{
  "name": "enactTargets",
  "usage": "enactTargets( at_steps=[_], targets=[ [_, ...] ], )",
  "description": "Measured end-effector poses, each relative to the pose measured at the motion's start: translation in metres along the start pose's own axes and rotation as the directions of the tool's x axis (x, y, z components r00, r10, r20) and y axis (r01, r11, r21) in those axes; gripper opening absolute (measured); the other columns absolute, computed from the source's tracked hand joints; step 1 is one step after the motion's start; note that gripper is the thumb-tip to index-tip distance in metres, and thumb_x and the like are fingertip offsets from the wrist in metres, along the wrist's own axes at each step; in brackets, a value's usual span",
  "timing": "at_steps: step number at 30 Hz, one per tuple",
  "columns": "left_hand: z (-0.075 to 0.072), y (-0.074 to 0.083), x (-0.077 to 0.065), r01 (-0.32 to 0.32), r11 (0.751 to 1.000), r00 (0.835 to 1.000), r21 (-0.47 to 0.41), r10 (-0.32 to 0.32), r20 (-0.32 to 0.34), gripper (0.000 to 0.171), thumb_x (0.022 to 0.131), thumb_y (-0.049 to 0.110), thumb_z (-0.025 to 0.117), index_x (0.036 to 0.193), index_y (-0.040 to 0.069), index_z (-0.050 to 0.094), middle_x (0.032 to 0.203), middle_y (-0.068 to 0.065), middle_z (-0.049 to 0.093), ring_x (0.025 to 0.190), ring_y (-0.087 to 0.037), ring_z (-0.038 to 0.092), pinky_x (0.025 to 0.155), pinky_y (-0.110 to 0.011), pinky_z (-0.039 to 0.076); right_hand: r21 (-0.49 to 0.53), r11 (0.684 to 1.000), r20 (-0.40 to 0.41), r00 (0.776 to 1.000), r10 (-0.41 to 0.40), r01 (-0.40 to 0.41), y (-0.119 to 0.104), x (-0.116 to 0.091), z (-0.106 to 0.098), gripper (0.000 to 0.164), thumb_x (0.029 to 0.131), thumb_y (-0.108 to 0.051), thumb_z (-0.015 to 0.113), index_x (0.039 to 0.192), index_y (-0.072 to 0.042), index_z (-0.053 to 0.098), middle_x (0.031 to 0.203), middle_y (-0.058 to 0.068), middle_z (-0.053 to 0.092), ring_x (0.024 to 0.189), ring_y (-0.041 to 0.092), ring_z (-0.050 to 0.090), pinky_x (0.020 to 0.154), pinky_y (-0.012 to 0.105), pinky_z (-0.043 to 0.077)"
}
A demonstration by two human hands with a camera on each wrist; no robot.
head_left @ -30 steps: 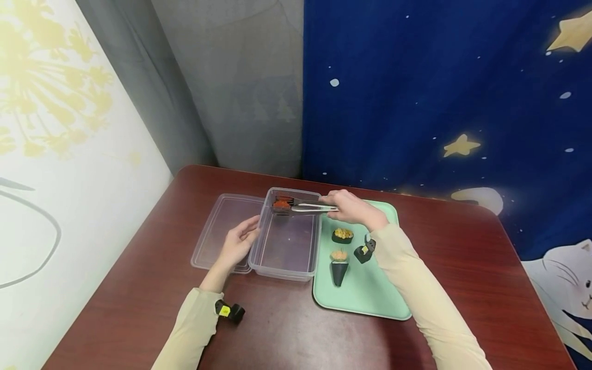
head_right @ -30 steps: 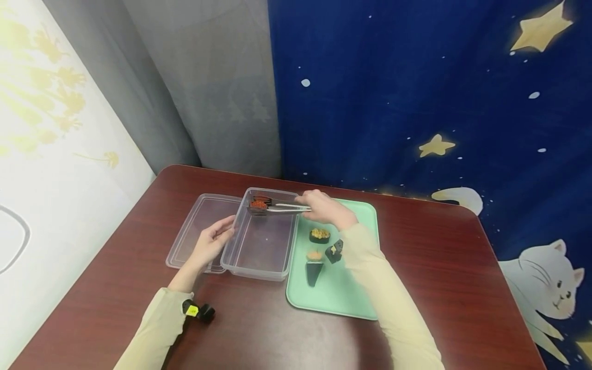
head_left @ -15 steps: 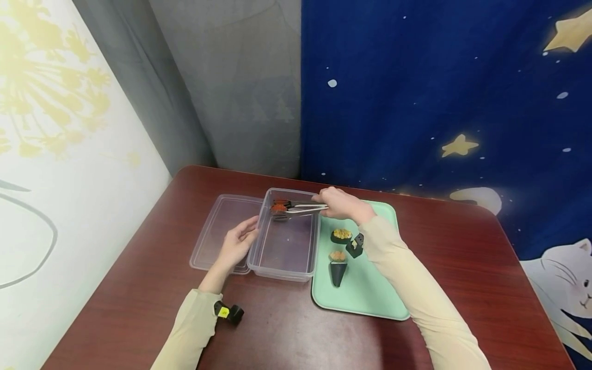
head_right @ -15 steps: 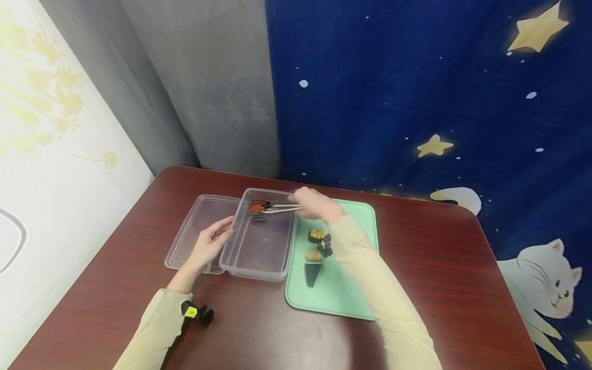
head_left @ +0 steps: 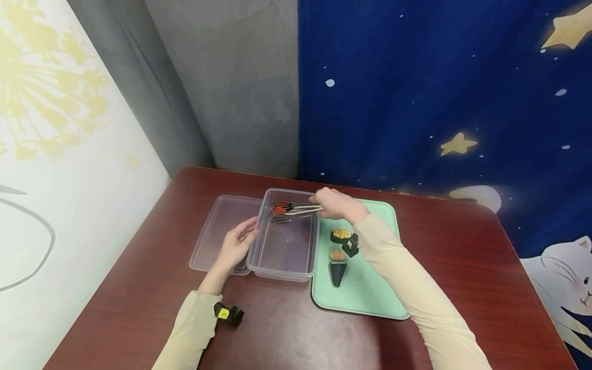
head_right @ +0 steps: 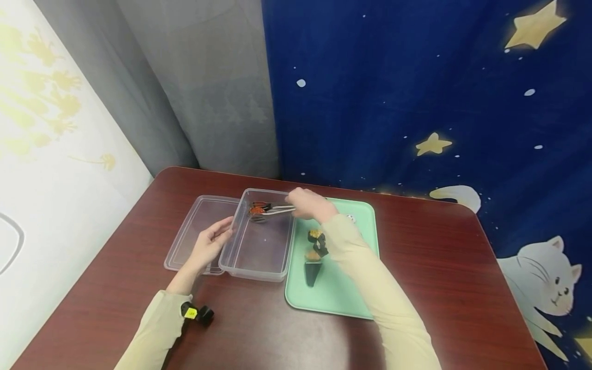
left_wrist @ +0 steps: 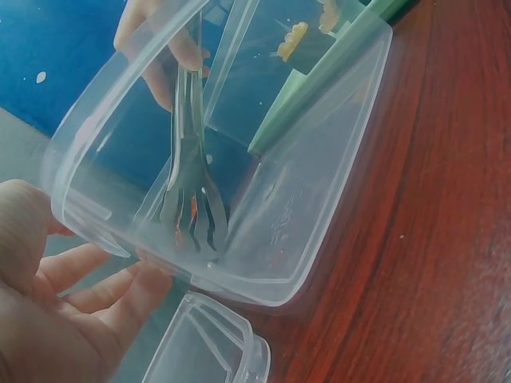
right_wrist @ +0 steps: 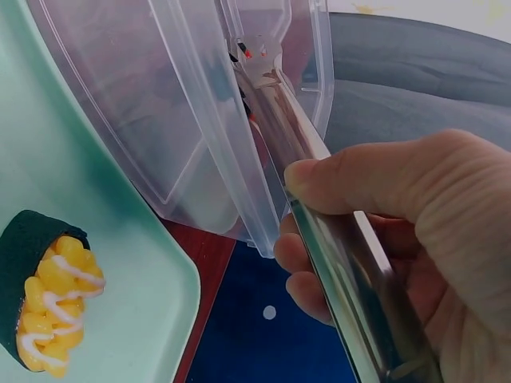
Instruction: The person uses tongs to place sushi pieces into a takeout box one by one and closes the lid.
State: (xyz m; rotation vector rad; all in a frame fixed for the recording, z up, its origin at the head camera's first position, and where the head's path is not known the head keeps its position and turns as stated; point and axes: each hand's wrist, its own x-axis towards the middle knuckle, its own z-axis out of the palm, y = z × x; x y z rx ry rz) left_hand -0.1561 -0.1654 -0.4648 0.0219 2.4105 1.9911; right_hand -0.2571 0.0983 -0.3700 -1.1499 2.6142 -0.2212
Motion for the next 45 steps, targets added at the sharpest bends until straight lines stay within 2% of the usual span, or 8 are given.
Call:
enactTargets(
  at_steps=[7, 11, 14, 26, 33, 40, 45],
  targets=[
    [0.002, -0.003, -0.001, -0.013, 1.0, 1.0, 0.019, 0.013, -0.023, 0.04, 0.093, 0.004, 0.055, 0.132, -0.002, 0.05, 0.126, -0.026, 0.054, 0.114, -0.035, 0.055, 0.096, -0.031, 0.046, -0.004, 1.0, -0.016, 1.0, -0.002, 0.002, 0.003, -0.004, 0.0, 0.039, 0.084, -0.004, 0.063, 0.122, 0.004, 0.059, 0.113, 0.021, 0.062, 0.102, 0.03, 0.06, 0.086, 0.037, 0.052],
    [0.001, -0.005, -0.001, -0.039, 0.999, 0.998, 0.023, 0.04, -0.041, 0.039, 0.092, 0.004, 0.056, 0.131, -0.002, 0.051, 0.125, -0.025, 0.056, 0.113, -0.035, 0.056, 0.094, -0.029, 0.047, 0.015, 0.999, -0.094, 0.995, -0.033, 0.034, 0.007, -0.016, -0.001, 0.042, 0.083, -0.004, 0.064, 0.124, 0.006, 0.056, 0.107, 0.021, 0.062, 0.087, 0.027, 0.061, 0.075, 0.035, 0.053],
    [0.001, -0.006, -0.001, -0.044, 0.999, 0.998, 0.029, 0.045, -0.047, 0.039, 0.092, 0.003, 0.056, 0.13, -0.003, 0.051, 0.124, -0.025, 0.056, 0.112, -0.035, 0.056, 0.093, -0.025, 0.048, 0.057, 0.997, -0.166, 0.985, -0.039, 0.049, 0.012, -0.029, -0.003, 0.045, 0.084, -0.005, 0.064, 0.126, 0.007, 0.054, 0.107, 0.021, 0.061, 0.082, 0.025, 0.059, 0.07, 0.035, 0.052],
    [0.0, -0.007, -0.002, -0.041, 0.999, 0.999, 0.02, 0.041, -0.029, 0.041, 0.093, 0.004, 0.056, 0.132, -0.003, 0.049, 0.127, -0.026, 0.053, 0.116, -0.035, 0.053, 0.094, -0.021, 0.046, 0.142, 0.986, -0.378, 0.926, -0.023, 0.083, 0.037, -0.088, 0.004, 0.046, 0.085, -0.005, 0.065, 0.127, 0.008, 0.052, 0.111, 0.02, 0.06, 0.071, 0.02, 0.053, 0.066, 0.035, 0.049],
    [0.002, -0.006, -0.002, -0.052, 0.999, 0.998, 0.0, 0.052, -0.027, 0.041, 0.093, 0.003, 0.056, 0.132, -0.004, 0.048, 0.128, -0.028, 0.052, 0.116, -0.036, 0.053, 0.089, -0.015, 0.046, 0.169, 0.986, -0.429, 0.902, 0.056, 0.018, 0.057, -0.128, 0.016, 0.048, 0.084, -0.004, 0.068, 0.128, 0.008, 0.051, 0.111, 0.021, 0.059, 0.081, 0.024, 0.057, 0.067, 0.038, 0.054],
    [0.002, -0.005, -0.003, -0.048, 0.999, 0.998, -0.002, 0.048, -0.031, 0.04, 0.093, 0.003, 0.056, 0.132, -0.004, 0.05, 0.126, -0.027, 0.054, 0.115, -0.035, 0.054, 0.088, -0.012, 0.045, 0.121, 0.992, -0.534, 0.84, 0.096, -0.036, 0.082, -0.166, 0.033, 0.049, 0.076, -0.002, 0.074, 0.121, 0.005, 0.057, 0.096, 0.013, 0.062, 0.073, 0.016, 0.052, 0.06, 0.033, 0.048],
    [0.001, -0.005, -0.003, -0.037, 0.999, 0.999, -0.012, 0.037, -0.022, 0.041, 0.093, 0.003, 0.055, 0.133, -0.004, 0.048, 0.128, -0.028, 0.052, 0.117, -0.036, 0.053, 0.087, -0.01, 0.044, 0.145, 0.985, -0.548, 0.821, 0.16, -0.095, 0.096, -0.184, 0.049, 0.049, 0.073, -0.003, 0.076, 0.119, 0.003, 0.059, 0.088, 0.008, 0.061, 0.069, 0.013, 0.054, 0.059, 0.032, 0.049]
  ],
)
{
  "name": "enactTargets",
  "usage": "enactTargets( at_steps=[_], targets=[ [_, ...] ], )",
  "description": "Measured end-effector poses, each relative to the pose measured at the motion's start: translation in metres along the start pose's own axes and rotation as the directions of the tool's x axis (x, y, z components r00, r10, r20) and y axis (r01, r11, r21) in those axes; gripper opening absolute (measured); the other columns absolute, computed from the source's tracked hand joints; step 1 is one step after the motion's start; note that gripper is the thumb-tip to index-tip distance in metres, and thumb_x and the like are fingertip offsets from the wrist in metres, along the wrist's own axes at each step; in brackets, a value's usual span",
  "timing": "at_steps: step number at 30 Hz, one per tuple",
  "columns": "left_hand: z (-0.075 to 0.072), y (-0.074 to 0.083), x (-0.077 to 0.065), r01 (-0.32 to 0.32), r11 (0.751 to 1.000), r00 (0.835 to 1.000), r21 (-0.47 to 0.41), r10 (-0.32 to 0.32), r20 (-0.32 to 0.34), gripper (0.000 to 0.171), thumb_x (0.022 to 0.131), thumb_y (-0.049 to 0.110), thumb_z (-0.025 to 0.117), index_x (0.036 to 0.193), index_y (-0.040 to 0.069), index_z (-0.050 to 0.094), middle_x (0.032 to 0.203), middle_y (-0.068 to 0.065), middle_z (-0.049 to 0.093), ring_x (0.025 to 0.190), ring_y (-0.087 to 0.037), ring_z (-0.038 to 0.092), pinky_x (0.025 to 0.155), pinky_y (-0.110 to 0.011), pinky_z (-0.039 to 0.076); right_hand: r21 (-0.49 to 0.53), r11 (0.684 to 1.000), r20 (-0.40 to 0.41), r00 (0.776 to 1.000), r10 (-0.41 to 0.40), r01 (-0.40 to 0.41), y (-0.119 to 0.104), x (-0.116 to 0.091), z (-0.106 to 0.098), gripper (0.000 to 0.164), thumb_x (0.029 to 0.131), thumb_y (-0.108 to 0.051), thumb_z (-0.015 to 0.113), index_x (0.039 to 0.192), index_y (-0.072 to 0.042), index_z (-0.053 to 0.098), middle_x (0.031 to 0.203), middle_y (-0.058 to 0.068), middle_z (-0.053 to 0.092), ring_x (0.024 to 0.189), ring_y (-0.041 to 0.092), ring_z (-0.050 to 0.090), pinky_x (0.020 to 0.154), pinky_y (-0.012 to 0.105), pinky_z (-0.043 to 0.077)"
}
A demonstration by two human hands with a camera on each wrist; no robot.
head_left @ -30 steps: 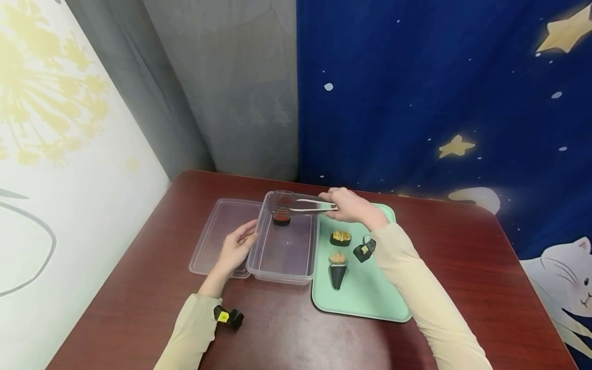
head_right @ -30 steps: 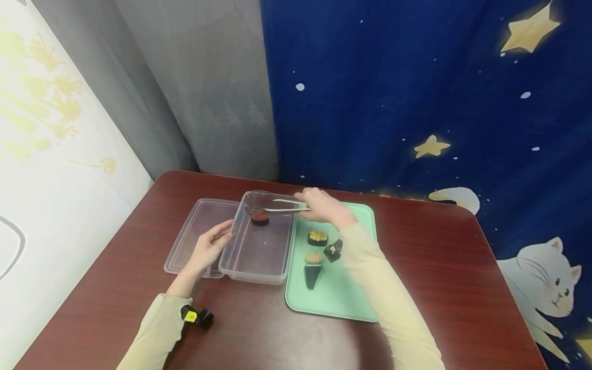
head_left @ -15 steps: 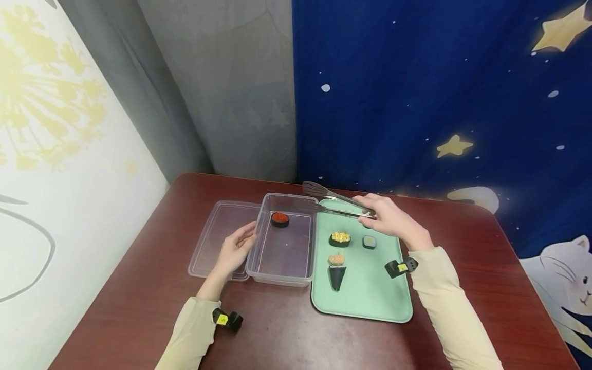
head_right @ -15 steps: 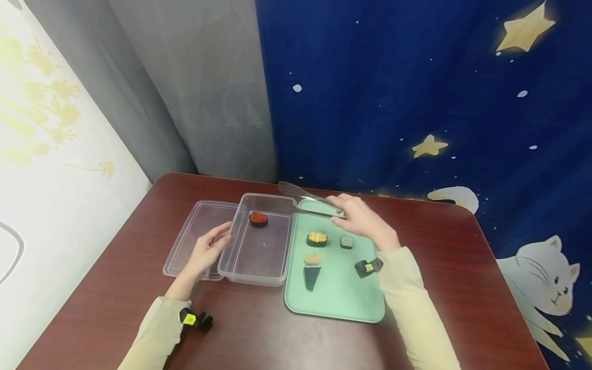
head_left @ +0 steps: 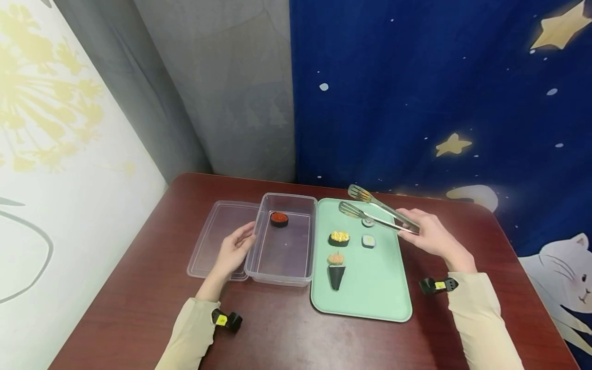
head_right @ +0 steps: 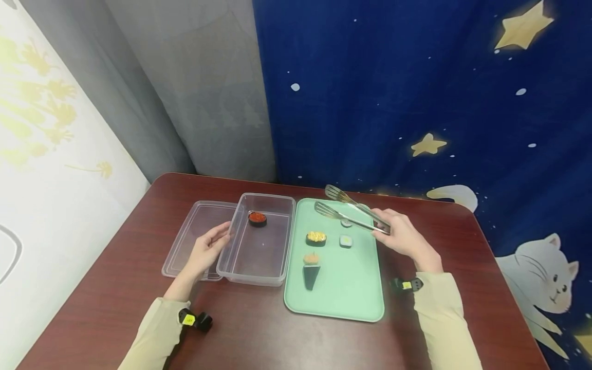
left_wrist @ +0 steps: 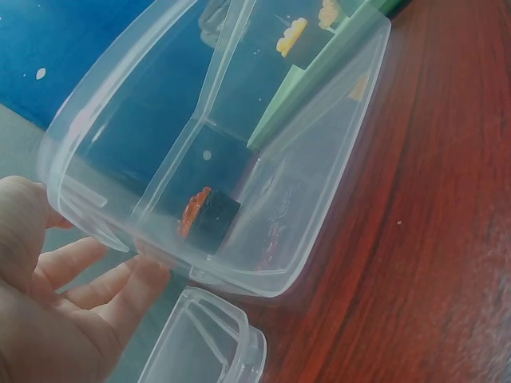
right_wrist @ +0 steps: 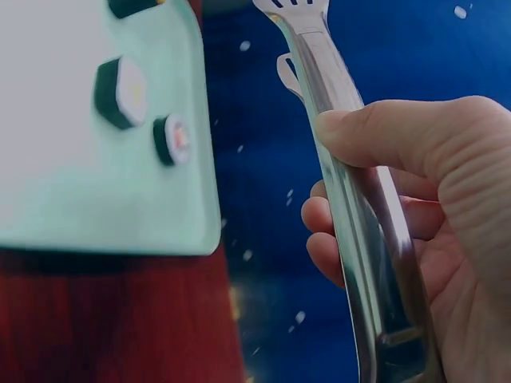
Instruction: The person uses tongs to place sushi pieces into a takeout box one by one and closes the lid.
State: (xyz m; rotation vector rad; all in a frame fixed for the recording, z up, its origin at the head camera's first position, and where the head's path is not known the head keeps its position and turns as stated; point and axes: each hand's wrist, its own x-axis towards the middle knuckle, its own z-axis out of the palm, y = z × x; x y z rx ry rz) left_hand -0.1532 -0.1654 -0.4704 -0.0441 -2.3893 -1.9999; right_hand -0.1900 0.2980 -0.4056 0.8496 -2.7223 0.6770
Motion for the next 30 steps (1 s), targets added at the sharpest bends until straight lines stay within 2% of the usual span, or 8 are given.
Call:
enactTargets(
  at_steps=[5, 7, 11, 15, 23, 30],
  targets=[
    [-0.001, 0.015, -0.005, 0.004, 1.0, 1.0, 0.003, -0.004, 0.021, 0.041, 0.093, 0.001, 0.054, 0.132, -0.008, 0.046, 0.127, -0.031, 0.051, 0.117, -0.039, 0.052, 0.086, -0.01, 0.044, 0.011, 0.999, -0.017, 0.999, 0.035, -0.035, 0.016, -0.02, 0.007, 0.048, 0.072, -0.005, 0.077, 0.117, 0.004, 0.06, 0.081, 0.005, 0.06, 0.064, 0.01, 0.051, 0.056, 0.029, 0.045],
    [0.0, 0.014, -0.005, -0.002, 1.0, 1.0, 0.009, 0.002, 0.019, 0.041, 0.093, 0.001, 0.054, 0.132, -0.008, 0.047, 0.127, -0.031, 0.051, 0.117, -0.039, 0.052, 0.086, -0.01, 0.044, 0.023, 0.998, -0.012, 0.998, 0.057, -0.056, 0.022, -0.027, 0.01, 0.048, 0.072, -0.006, 0.077, 0.116, 0.005, 0.06, 0.081, 0.005, 0.06, 0.064, 0.01, 0.051, 0.055, 0.028, 0.044],
    [0.0, -0.002, 0.0, -0.013, 1.0, 1.0, -0.004, 0.013, 0.005, 0.041, 0.093, 0.002, 0.055, 0.133, -0.004, 0.047, 0.128, -0.028, 0.052, 0.118, -0.037, 0.052, 0.086, -0.009, 0.044, 0.034, 0.992, 0.02, 0.993, 0.119, -0.12, 0.029, -0.036, 0.014, 0.048, 0.074, -0.006, 0.076, 0.117, 0.006, 0.059, 0.086, 0.01, 0.062, 0.067, 0.015, 0.052, 0.057, 0.03, 0.044],
    [0.0, -0.003, 0.001, -0.001, 1.0, 1.0, -0.009, 0.001, 0.006, 0.041, 0.093, 0.001, 0.054, 0.133, -0.005, 0.047, 0.128, -0.029, 0.051, 0.118, -0.038, 0.05, 0.086, -0.008, 0.043, 0.035, 0.987, 0.043, 0.987, 0.158, -0.159, 0.035, -0.041, 0.017, 0.048, 0.075, -0.007, 0.076, 0.118, 0.005, 0.059, 0.092, 0.016, 0.063, 0.069, 0.018, 0.052, 0.058, 0.031, 0.043],
    [-0.001, 0.024, -0.009, 0.011, 1.0, 1.0, 0.002, -0.011, 0.018, 0.04, 0.093, 0.0, 0.054, 0.131, -0.009, 0.047, 0.127, -0.031, 0.051, 0.117, -0.041, 0.051, 0.085, -0.01, 0.045, 0.07, 0.975, 0.063, 0.976, 0.208, -0.212, 0.045, -0.047, 0.024, 0.048, 0.074, -0.007, 0.076, 0.117, 0.007, 0.059, 0.094, 0.02, 0.064, 0.072, 0.019, 0.051, 0.06, 0.029, 0.043],
    [0.0, 0.026, -0.009, 0.013, 1.0, 1.0, 0.015, -0.013, 0.013, 0.04, 0.093, 0.0, 0.053, 0.131, -0.009, 0.047, 0.127, -0.031, 0.051, 0.117, -0.04, 0.051, 0.085, -0.009, 0.044, 0.057, 0.98, 0.063, 0.98, 0.186, -0.19, 0.046, -0.049, 0.023, 0.043, 0.075, -0.006, 0.075, 0.114, 0.005, 0.061, 0.09, 0.015, 0.064, 0.07, 0.017, 0.051, 0.06, 0.03, 0.042]
  ],
)
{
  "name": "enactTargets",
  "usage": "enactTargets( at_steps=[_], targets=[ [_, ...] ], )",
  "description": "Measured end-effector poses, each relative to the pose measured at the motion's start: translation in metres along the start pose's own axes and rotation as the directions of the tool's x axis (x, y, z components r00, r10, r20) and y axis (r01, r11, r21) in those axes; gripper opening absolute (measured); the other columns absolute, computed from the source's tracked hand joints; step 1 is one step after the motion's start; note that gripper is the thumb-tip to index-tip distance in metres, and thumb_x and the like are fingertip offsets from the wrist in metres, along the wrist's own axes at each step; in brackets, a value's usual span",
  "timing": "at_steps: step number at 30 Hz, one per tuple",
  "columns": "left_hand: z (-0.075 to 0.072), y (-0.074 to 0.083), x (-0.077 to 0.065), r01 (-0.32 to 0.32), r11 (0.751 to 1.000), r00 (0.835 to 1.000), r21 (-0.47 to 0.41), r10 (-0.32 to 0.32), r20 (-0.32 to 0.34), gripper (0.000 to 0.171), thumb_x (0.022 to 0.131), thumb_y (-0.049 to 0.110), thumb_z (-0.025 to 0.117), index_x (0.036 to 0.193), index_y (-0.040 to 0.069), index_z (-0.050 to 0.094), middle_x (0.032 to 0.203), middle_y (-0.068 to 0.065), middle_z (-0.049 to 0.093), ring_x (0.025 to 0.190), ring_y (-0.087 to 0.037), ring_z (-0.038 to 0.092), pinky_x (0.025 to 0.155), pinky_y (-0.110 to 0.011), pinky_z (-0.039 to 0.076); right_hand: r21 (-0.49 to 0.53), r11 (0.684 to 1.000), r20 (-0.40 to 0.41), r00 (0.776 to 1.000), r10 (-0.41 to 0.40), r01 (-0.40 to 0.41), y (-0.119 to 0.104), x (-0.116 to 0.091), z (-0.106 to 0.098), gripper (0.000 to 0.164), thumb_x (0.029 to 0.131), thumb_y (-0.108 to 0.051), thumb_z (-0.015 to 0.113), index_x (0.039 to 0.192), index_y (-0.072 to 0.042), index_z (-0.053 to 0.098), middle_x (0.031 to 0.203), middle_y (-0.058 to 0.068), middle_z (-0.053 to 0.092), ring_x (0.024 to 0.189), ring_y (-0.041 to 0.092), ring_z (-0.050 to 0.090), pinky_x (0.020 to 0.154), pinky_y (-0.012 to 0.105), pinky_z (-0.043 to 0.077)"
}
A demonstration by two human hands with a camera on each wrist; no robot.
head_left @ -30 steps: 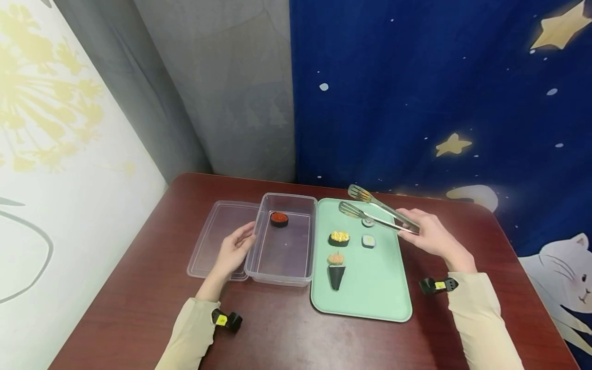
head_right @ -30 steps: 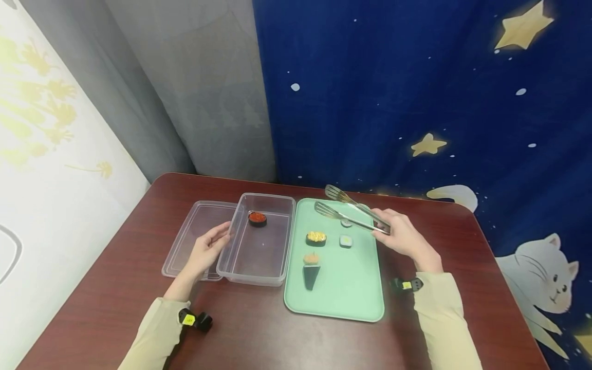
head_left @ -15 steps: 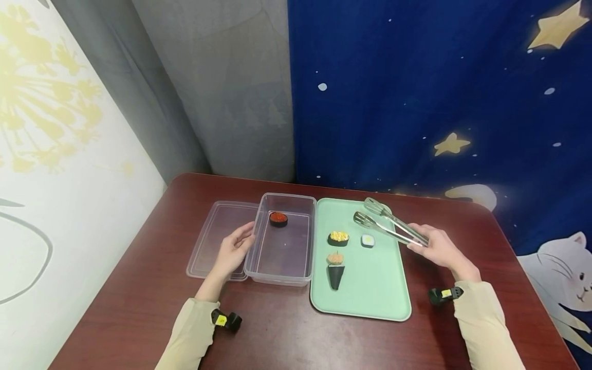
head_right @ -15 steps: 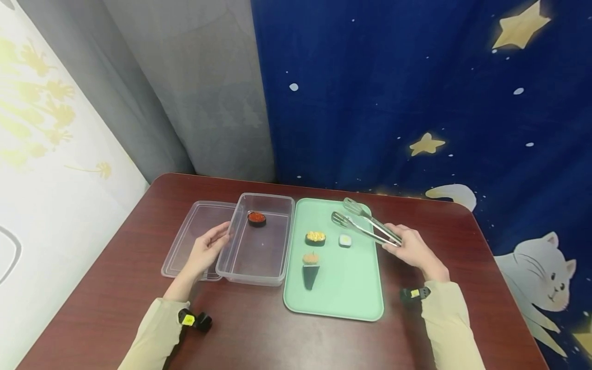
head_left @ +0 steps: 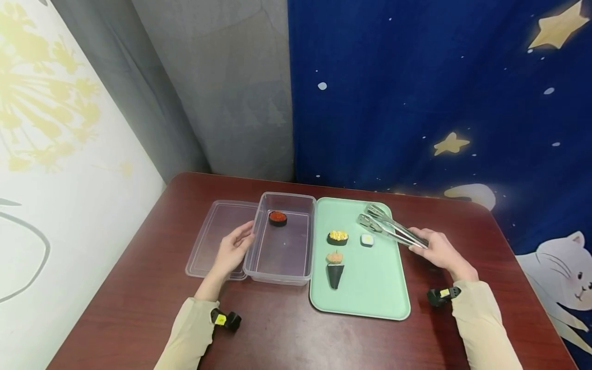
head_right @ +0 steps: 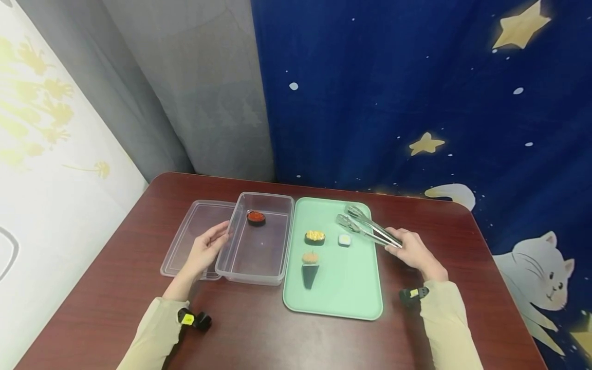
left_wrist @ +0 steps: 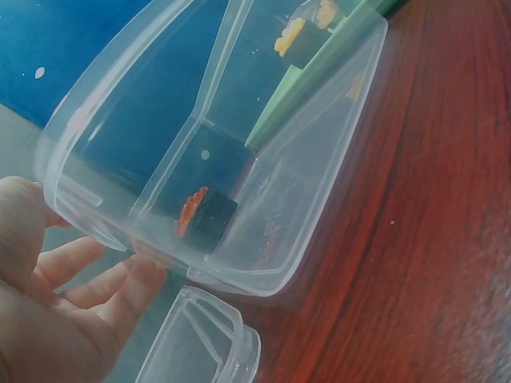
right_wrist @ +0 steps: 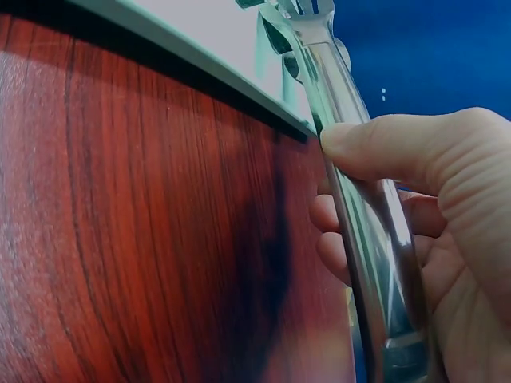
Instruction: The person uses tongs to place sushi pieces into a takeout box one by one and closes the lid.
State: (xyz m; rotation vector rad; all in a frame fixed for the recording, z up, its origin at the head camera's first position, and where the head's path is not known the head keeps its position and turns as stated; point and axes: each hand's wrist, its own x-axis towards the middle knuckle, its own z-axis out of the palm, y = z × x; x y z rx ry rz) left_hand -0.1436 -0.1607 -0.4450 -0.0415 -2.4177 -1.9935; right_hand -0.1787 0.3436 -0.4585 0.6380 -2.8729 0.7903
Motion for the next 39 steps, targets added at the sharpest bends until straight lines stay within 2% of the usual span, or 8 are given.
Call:
enactTargets(
  at_steps=[7, 12, 17, 22, 25, 29, 34, 39],
  targets=[
    [0.0, -0.024, 0.009, 0.012, 1.0, 1.0, -0.012, -0.012, -0.013, 0.041, 0.094, 0.004, 0.054, 0.134, -0.002, 0.047, 0.129, -0.027, 0.052, 0.118, -0.035, 0.052, 0.086, -0.009, 0.044, -0.01, 1.0, -0.006, 1.0, -0.018, 0.018, 0.001, 0.001, 0.001, 0.04, 0.075, -0.004, 0.075, 0.113, 0.004, 0.063, 0.088, 0.014, 0.065, 0.069, 0.018, 0.052, 0.06, 0.03, 0.043],
    [0.0, -0.027, 0.01, -0.004, 1.0, 1.0, -0.009, 0.004, -0.016, 0.041, 0.094, 0.005, 0.054, 0.134, -0.002, 0.048, 0.128, -0.027, 0.053, 0.117, -0.035, 0.053, 0.089, -0.014, 0.045, -0.012, 1.0, -0.023, 1.0, -0.021, 0.021, 0.003, 0.001, 0.003, 0.039, 0.075, -0.002, 0.074, 0.112, 0.003, 0.063, 0.087, 0.014, 0.066, 0.068, 0.018, 0.051, 0.059, 0.028, 0.042],
    [0.0, -0.024, 0.011, 0.009, 1.0, 1.0, -0.021, -0.009, -0.008, 0.041, 0.094, 0.003, 0.054, 0.134, -0.004, 0.047, 0.128, -0.028, 0.052, 0.117, -0.036, 0.052, 0.09, -0.015, 0.045, -0.005, 1.0, -0.025, 1.0, -0.018, 0.018, 0.001, 0.001, 0.001, 0.039, 0.075, -0.002, 0.074, 0.112, 0.003, 0.064, 0.087, 0.013, 0.065, 0.069, 0.019, 0.052, 0.059, 0.029, 0.042],
    [0.0, -0.007, 0.005, 0.017, 0.999, 1.0, -0.028, -0.017, 0.004, 0.041, 0.093, -0.001, 0.052, 0.133, -0.009, 0.045, 0.127, -0.032, 0.05, 0.117, -0.041, 0.051, 0.086, -0.011, 0.045, 0.007, 1.0, -0.008, 1.0, -0.02, 0.02, 0.0, 0.001, 0.0, 0.04, 0.075, -0.003, 0.075, 0.113, 0.004, 0.063, 0.088, 0.014, 0.066, 0.07, 0.018, 0.052, 0.06, 0.029, 0.043],
    [0.0, -0.001, 0.003, 0.003, 1.0, 1.0, -0.005, -0.003, 0.011, 0.042, 0.093, -0.001, 0.052, 0.132, -0.011, 0.044, 0.127, -0.034, 0.049, 0.116, -0.043, 0.05, 0.088, -0.014, 0.046, 0.008, 1.0, 0.003, 1.0, -0.016, 0.016, 0.001, 0.001, 0.002, 0.041, 0.075, -0.003, 0.075, 0.113, 0.004, 0.062, 0.089, 0.013, 0.065, 0.069, 0.016, 0.051, 0.06, 0.029, 0.043],
    [0.0, 0.001, 0.001, 0.001, 1.0, 1.0, 0.003, -0.001, 0.015, 0.042, 0.094, 0.002, 0.053, 0.133, -0.01, 0.044, 0.127, -0.033, 0.05, 0.116, -0.042, 0.051, 0.092, -0.02, 0.046, -0.003, 1.0, -0.003, 1.0, -0.007, 0.007, 0.003, 0.0, 0.005, 0.04, 0.076, -0.002, 0.073, 0.114, 0.003, 0.062, 0.089, 0.014, 0.065, 0.068, 0.017, 0.05, 0.06, 0.03, 0.042],
    [0.001, 0.004, -0.001, 0.019, 1.0, 1.0, -0.015, -0.019, 0.01, 0.041, 0.093, 0.0, 0.052, 0.133, -0.01, 0.045, 0.127, -0.033, 0.05, 0.117, -0.042, 0.05, 0.09, -0.015, 0.045, -0.019, 1.0, -0.008, 1.0, 0.003, -0.003, 0.004, -0.001, 0.008, 0.04, 0.076, -0.001, 0.073, 0.114, 0.002, 0.063, 0.09, 0.015, 0.065, 0.069, 0.018, 0.051, 0.06, 0.031, 0.042],
    [0.001, 0.004, -0.001, 0.032, 0.999, 0.999, -0.011, -0.032, 0.005, 0.041, 0.093, -0.001, 0.051, 0.133, -0.01, 0.044, 0.128, -0.032, 0.049, 0.118, -0.042, 0.05, 0.089, -0.014, 0.045, -0.014, 0.999, -0.032, 0.999, -0.044, 0.044, -0.002, 0.003, 0.006, 0.04, 0.075, 0.0, 0.074, 0.113, 0.001, 0.063, 0.087, 0.011, 0.065, 0.067, 0.014, 0.05, 0.058, 0.028, 0.042]
  ],
)
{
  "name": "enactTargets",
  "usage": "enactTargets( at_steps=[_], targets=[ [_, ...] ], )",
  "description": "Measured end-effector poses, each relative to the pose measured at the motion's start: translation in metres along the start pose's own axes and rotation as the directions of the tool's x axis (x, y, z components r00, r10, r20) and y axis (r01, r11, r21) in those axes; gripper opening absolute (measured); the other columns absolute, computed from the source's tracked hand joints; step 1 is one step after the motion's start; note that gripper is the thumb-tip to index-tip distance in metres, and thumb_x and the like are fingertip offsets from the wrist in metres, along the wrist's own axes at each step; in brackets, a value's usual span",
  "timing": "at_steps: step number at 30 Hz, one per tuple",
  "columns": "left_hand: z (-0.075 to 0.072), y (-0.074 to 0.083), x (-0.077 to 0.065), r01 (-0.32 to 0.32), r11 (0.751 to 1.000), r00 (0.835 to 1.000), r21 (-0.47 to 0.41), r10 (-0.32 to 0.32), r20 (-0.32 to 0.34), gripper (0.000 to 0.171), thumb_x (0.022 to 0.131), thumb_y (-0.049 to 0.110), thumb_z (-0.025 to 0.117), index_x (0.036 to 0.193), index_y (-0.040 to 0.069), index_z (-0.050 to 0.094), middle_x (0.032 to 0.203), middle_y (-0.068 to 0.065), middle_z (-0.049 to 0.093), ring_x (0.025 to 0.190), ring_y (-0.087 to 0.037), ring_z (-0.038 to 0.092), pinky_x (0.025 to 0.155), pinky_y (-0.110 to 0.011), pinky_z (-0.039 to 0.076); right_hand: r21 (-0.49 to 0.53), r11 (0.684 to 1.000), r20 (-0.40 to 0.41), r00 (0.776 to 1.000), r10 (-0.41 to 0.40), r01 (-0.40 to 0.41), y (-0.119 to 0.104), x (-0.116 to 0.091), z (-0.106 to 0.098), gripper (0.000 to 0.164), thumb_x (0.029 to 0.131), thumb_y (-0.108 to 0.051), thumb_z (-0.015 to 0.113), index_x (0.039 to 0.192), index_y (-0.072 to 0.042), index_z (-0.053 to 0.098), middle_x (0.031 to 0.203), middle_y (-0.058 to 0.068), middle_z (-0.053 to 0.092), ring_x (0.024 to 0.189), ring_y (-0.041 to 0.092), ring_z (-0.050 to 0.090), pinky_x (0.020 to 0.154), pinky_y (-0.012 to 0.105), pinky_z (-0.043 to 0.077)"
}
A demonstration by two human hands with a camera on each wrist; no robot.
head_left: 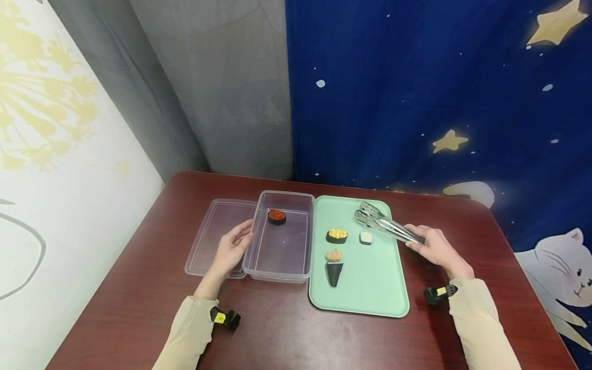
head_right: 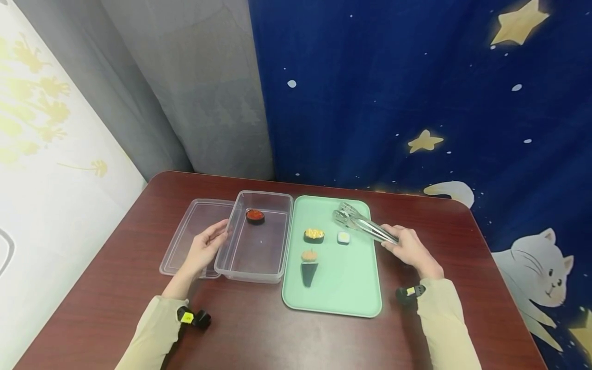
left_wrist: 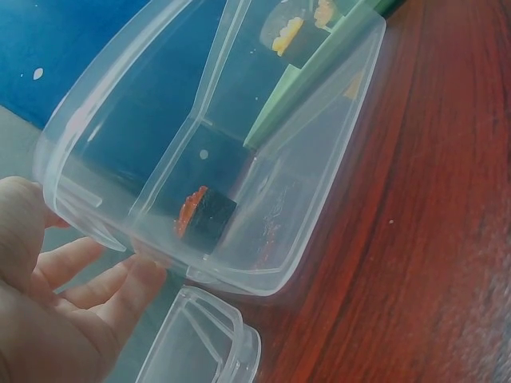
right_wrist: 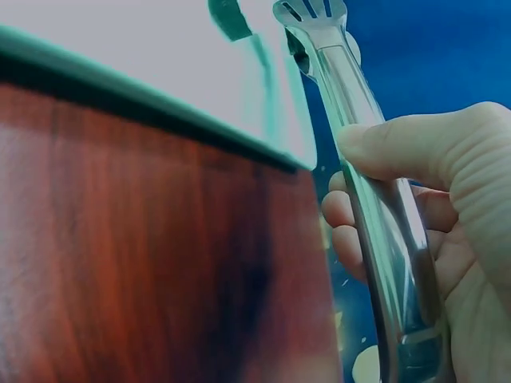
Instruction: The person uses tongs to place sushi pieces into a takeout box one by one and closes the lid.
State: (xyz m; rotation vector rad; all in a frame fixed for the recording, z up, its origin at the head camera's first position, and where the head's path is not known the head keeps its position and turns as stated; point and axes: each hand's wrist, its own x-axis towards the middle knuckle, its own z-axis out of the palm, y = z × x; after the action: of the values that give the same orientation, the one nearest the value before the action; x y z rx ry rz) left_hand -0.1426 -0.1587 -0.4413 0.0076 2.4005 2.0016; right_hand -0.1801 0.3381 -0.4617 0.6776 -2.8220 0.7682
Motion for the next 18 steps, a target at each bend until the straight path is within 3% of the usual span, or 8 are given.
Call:
enactTargets(
  at_steps=[12, 18],
  targets=[
    [0.0, -0.005, 0.002, -0.034, 0.999, 0.999, 0.01, 0.034, 0.01, 0.041, 0.093, -0.001, 0.053, 0.132, -0.011, 0.045, 0.126, -0.033, 0.05, 0.115, -0.043, 0.051, 0.089, -0.016, 0.047, 0.025, 0.997, -0.038, 0.997, -0.068, 0.069, -0.024, 0.026, -0.015, 0.04, 0.075, -0.001, 0.074, 0.114, -0.002, 0.064, 0.085, 0.006, 0.064, 0.065, 0.012, 0.048, 0.056, 0.027, 0.04],
    [-0.001, -0.005, 0.003, -0.039, 0.999, 0.999, 0.015, 0.039, 0.002, 0.041, 0.093, -0.002, 0.052, 0.132, -0.011, 0.045, 0.126, -0.033, 0.05, 0.115, -0.043, 0.051, 0.087, -0.014, 0.046, 0.045, 0.996, -0.001, 0.997, -0.072, 0.072, -0.046, 0.042, -0.02, 0.046, 0.077, -0.001, 0.073, 0.121, 0.005, 0.059, 0.101, 0.017, 0.065, 0.078, 0.02, 0.056, 0.064, 0.034, 0.046]
  ],
)
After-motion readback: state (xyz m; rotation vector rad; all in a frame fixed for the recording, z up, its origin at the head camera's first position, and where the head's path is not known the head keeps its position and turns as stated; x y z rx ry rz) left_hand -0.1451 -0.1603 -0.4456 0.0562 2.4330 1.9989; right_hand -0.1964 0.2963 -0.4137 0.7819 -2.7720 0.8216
